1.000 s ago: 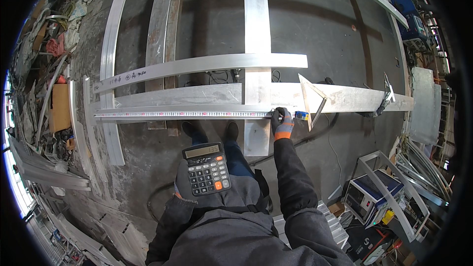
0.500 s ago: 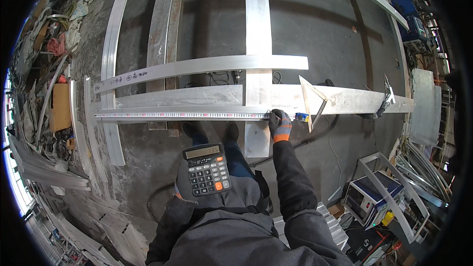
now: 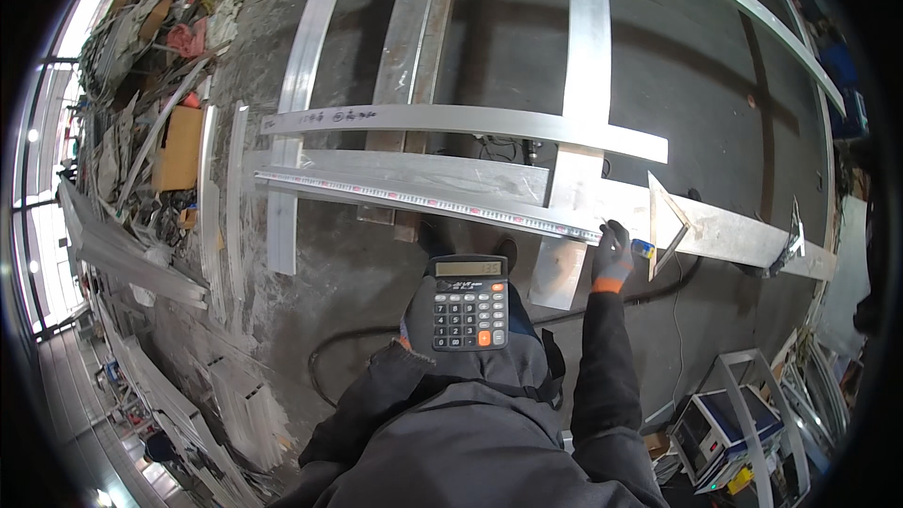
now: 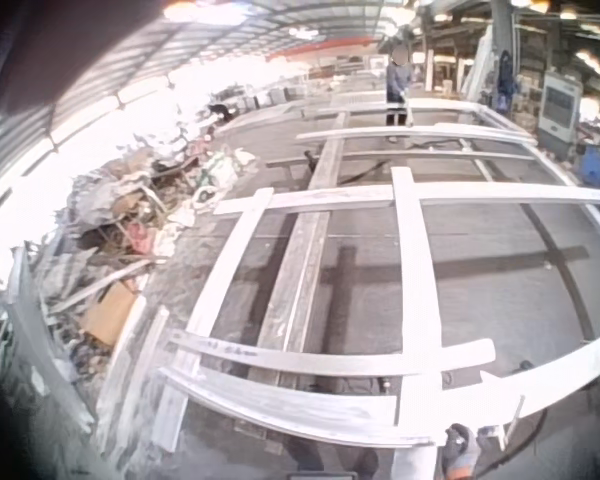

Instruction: The person measures multiple aluminum frame pieces with a tape measure and marks them with a pen. They use a calculator to compute dimensions and record values on the metal surfaces. The person repeatedly repositions the tape measure and writes measurements on different sections of the frame.

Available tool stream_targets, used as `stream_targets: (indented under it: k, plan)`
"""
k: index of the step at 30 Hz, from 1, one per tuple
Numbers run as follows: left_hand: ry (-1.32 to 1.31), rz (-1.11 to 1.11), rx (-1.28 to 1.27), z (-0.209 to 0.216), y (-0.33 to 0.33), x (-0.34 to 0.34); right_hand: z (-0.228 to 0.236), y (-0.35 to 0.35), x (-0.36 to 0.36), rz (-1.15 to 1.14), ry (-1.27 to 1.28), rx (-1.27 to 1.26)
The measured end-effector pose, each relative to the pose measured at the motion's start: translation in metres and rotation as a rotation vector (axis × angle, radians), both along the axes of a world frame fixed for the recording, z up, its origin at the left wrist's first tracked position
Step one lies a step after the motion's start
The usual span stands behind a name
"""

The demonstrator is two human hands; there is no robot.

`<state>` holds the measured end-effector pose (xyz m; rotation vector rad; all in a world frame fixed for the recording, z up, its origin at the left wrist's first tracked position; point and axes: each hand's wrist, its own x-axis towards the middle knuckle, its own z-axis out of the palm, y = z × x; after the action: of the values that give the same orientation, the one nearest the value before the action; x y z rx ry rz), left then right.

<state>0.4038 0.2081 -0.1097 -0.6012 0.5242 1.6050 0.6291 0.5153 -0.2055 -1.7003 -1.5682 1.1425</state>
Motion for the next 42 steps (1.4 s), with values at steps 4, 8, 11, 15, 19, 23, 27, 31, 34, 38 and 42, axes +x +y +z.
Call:
stream_targets:
  k: [4,8,11,15,19,23,27,31,34,38,42]
  plan:
    - [-0.083,0.057,0.182,0.023,0.022,-0.004,0.08,-0.033,-0.02,0.075,0.428,-0.189]
    - [-0.067,-0.073,0.192,0.033,0.035,-0.009,0.147,-0.079,-0.041,0.404,0.596,-0.498]
    - [-0.102,-0.096,0.196,0.031,0.04,-0.008,0.166,-0.094,-0.061,0.441,0.619,-0.653]
    - [0.07,-0.146,0.15,0.031,0.045,-0.005,0.174,-0.096,-0.073,0.472,0.497,-0.632]
    - [-0.078,-0.12,0.205,0.029,0.041,-0.004,0.182,-0.094,-0.066,0.415,0.543,-0.68]
    - [0.201,-0.215,0.182,0.019,0.039,-0.006,0.182,-0.095,-0.062,0.357,0.546,-0.748]
    - [0.86,-0.307,-0.224,0.061,0.063,-0.02,0.182,-0.096,-0.058,0.333,0.572,-0.657]
    - [1.16,0.188,0.176,0.198,0.088,-0.044,0.19,-0.094,-0.054,0.341,0.631,-0.43]
    - [1.877,0.074,0.267,0.312,0.083,-0.048,0.197,-0.093,-0.053,0.255,0.673,-0.477]
    - [2.118,0.034,0.713,0.372,0.096,-0.035,0.195,-0.094,-0.056,0.236,0.625,-0.419]
    - [2.15,-0.01,0.848,0.376,0.112,-0.024,0.19,-0.102,-0.054,0.261,0.568,-0.561]
